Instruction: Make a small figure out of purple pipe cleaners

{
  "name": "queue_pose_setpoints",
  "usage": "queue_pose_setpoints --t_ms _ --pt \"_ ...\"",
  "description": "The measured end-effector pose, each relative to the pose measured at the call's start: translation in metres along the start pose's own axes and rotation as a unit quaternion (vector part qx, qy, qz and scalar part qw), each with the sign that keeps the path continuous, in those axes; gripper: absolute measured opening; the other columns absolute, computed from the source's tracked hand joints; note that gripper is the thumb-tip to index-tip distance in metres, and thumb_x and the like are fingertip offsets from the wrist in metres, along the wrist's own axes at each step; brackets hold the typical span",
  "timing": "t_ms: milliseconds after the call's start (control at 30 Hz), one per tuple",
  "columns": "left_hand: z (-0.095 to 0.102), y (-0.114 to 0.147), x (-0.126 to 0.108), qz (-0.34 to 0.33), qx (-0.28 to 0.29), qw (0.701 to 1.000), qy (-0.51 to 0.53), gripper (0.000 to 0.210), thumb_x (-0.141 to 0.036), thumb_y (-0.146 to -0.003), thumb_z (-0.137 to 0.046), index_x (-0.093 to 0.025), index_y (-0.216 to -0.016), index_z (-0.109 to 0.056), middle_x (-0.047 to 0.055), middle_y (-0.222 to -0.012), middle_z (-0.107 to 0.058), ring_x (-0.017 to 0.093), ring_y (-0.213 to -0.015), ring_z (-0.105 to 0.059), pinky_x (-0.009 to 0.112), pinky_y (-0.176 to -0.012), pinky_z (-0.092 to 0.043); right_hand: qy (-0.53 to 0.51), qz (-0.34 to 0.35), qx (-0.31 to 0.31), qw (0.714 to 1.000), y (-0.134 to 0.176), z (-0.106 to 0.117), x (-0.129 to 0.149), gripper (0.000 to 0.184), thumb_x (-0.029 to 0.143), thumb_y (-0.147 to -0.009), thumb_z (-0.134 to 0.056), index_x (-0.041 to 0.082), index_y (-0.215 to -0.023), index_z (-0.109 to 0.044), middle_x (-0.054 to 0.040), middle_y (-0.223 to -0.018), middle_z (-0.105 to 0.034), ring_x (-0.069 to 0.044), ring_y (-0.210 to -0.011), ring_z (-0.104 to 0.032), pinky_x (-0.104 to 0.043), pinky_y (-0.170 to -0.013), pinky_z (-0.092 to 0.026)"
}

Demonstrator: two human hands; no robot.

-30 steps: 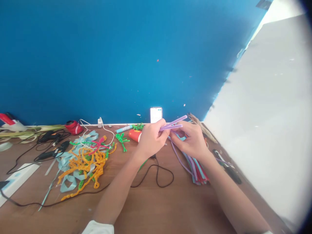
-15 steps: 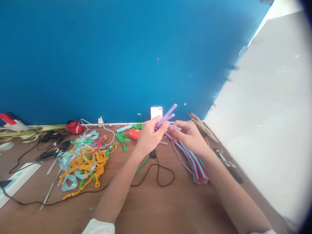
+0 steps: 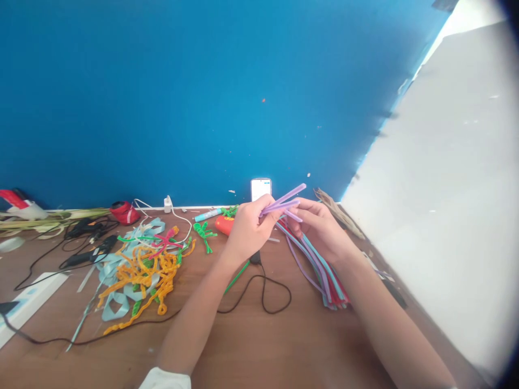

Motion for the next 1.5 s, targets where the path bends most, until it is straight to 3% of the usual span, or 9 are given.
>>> queue_pose_setpoints --t_ms 300,500,600,733,800,867,1033,1100,1500 --pt "-0.001 0.001 0.000 0.004 0.041 0.998 -0.050 0.025 -0.029 -0.093 -0.055 -0.018 -0.070 -0.052 -0.005 -0.059 -0.045 0.010 -0.056 -0.037 0.026 -0.058 -0.026 0.108 0.065 -0.012 0.992 0.001 0.000 0.002 0.015 0.034 -0.083 -0.076 0.021 -0.084 -0.069 0.0030 -0.068 -0.056 -0.009 -0.057 -0.045 -0.024 -0.052 -0.036" --pt "-0.004 0.001 0.007 0.065 0.036 0.996 0.040 0.030 -0.039 -0.094 -0.054 -0.017 -0.073 -0.055 -0.005 -0.061 -0.039 0.010 -0.058 -0.032 0.026 -0.056 -0.024 0.283 0.177 -0.038 0.942 0.007 -0.004 0.011 0.013 0.030 -0.090 -0.066 0.022 -0.082 -0.061 0.0022 -0.068 -0.058 -0.013 -0.062 -0.050 -0.027 -0.059 -0.041" --pt "-0.007 0.001 0.011 0.103 0.034 0.981 0.159 0.035 -0.042 -0.091 -0.059 -0.017 -0.069 -0.051 -0.004 -0.062 -0.037 0.009 -0.058 -0.031 0.025 -0.054 -0.024 0.421 0.272 -0.031 0.865 0.013 -0.010 0.020 0.007 0.021 -0.093 -0.059 0.021 -0.086 -0.061 0.0017 -0.069 -0.059 -0.012 -0.060 -0.049 -0.027 -0.057 -0.039" --pt "-0.016 0.003 0.020 0.198 0.050 0.936 0.288 0.037 -0.043 -0.086 -0.067 -0.018 -0.068 -0.046 -0.008 -0.055 -0.031 0.006 -0.049 -0.022 0.025 -0.047 -0.017 0.629 0.395 -0.007 0.669 0.022 -0.021 0.024 0.015 0.013 -0.095 -0.052 0.020 -0.087 -0.064 -0.0010 -0.068 -0.059 -0.014 -0.063 -0.049 -0.030 -0.061 -0.036" --pt "-0.021 0.004 0.024 0.235 0.056 0.915 0.324 0.036 -0.043 -0.084 -0.068 -0.019 -0.069 -0.045 -0.009 -0.053 -0.028 0.006 -0.046 -0.019 0.025 -0.044 -0.012 0.681 0.404 -0.019 0.610 0.022 -0.022 0.022 0.017 0.014 -0.095 -0.052 0.021 -0.089 -0.065 -0.0012 -0.066 -0.060 -0.015 -0.063 -0.049 -0.031 -0.060 -0.034" --pt "-0.022 0.003 0.026 0.236 0.039 0.913 0.331 0.036 -0.044 -0.084 -0.068 -0.019 -0.071 -0.046 -0.009 -0.053 -0.028 0.006 -0.045 -0.020 0.025 -0.043 -0.012 0.669 0.392 -0.047 0.630 0.020 -0.018 0.022 0.016 0.016 -0.096 -0.052 0.021 -0.094 -0.066 -0.0016 -0.069 -0.063 -0.015 -0.064 -0.052 -0.030 -0.060 -0.035" --pt "-0.014 0.000 0.024 0.163 -0.035 0.960 0.225 0.034 -0.046 -0.087 -0.065 -0.017 -0.072 -0.055 -0.005 -0.060 -0.037 0.008 -0.054 -0.030 0.024 -0.051 -0.024 0.480 0.250 -0.089 0.836 0.007 -0.002 0.015 0.021 0.031 -0.101 -0.051 0.021 -0.094 -0.067 -0.0005 -0.072 -0.066 -0.013 -0.060 -0.057 -0.027 -0.060 -0.041" --pt "-0.011 -0.001 0.021 0.136 -0.046 0.975 0.169 0.035 -0.046 -0.089 -0.063 -0.016 -0.072 -0.057 -0.003 -0.064 -0.043 0.009 -0.060 -0.034 0.024 -0.055 -0.027 0.404 0.207 -0.085 0.887 0.004 0.002 0.013 0.026 0.038 -0.101 -0.050 0.021 -0.093 -0.068 -0.0006 -0.073 -0.067 -0.014 -0.064 -0.060 -0.027 -0.061 -0.044" --pt "-0.012 -0.001 0.015 0.099 0.026 0.988 0.112 0.034 -0.046 -0.093 -0.056 -0.015 -0.078 -0.060 -0.003 -0.068 -0.038 0.011 -0.064 -0.032 0.026 -0.058 -0.025 0.239 0.143 -0.087 0.956 0.002 0.006 0.009 0.017 0.033 -0.089 -0.067 0.020 -0.100 -0.072 -0.0049 -0.095 -0.074 -0.019 -0.086 -0.069 -0.032 -0.078 -0.054"
Point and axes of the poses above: each hand's wrist, its own y-axis away from the middle knuckle, its own z-axis out of the back of the hand, x = y × z, the point moved 5 cm from there along -y, towards the middle knuckle
